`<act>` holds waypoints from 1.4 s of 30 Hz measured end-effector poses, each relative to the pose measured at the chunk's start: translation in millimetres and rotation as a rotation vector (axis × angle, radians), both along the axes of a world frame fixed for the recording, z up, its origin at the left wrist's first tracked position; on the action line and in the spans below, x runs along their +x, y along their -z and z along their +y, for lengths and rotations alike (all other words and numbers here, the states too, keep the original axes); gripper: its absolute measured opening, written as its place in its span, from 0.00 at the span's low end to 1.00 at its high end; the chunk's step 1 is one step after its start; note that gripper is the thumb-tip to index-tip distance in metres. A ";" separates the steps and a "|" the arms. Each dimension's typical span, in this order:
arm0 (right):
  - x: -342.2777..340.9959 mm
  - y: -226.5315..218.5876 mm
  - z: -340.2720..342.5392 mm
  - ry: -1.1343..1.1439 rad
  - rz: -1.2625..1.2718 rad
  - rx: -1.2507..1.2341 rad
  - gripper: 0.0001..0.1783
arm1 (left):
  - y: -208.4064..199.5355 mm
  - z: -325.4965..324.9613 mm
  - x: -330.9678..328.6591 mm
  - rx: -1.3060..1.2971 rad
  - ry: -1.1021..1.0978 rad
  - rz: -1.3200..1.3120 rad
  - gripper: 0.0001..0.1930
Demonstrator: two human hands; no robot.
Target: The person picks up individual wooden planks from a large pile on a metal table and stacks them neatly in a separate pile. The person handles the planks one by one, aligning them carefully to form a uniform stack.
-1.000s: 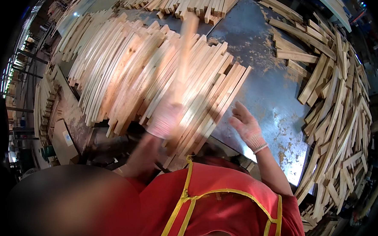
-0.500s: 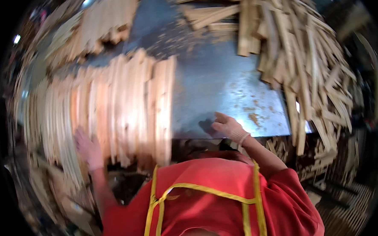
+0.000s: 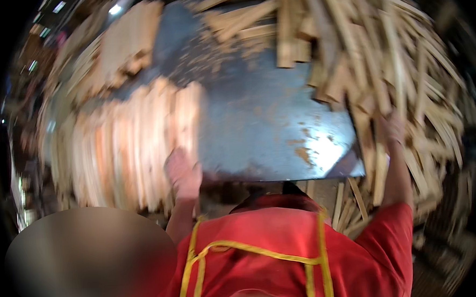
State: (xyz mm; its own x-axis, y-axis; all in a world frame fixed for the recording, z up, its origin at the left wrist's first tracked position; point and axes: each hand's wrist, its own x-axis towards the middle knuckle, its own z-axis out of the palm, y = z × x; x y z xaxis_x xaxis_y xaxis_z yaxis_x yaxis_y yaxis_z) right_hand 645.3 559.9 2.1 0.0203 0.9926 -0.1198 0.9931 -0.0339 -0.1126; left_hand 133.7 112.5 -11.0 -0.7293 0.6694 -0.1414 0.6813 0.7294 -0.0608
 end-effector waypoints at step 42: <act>-252.8 18.4 -233.7 -0.395 0.765 -0.740 0.42 | -4.5 20.4 -94.8 -0.048 0.054 -0.036 0.30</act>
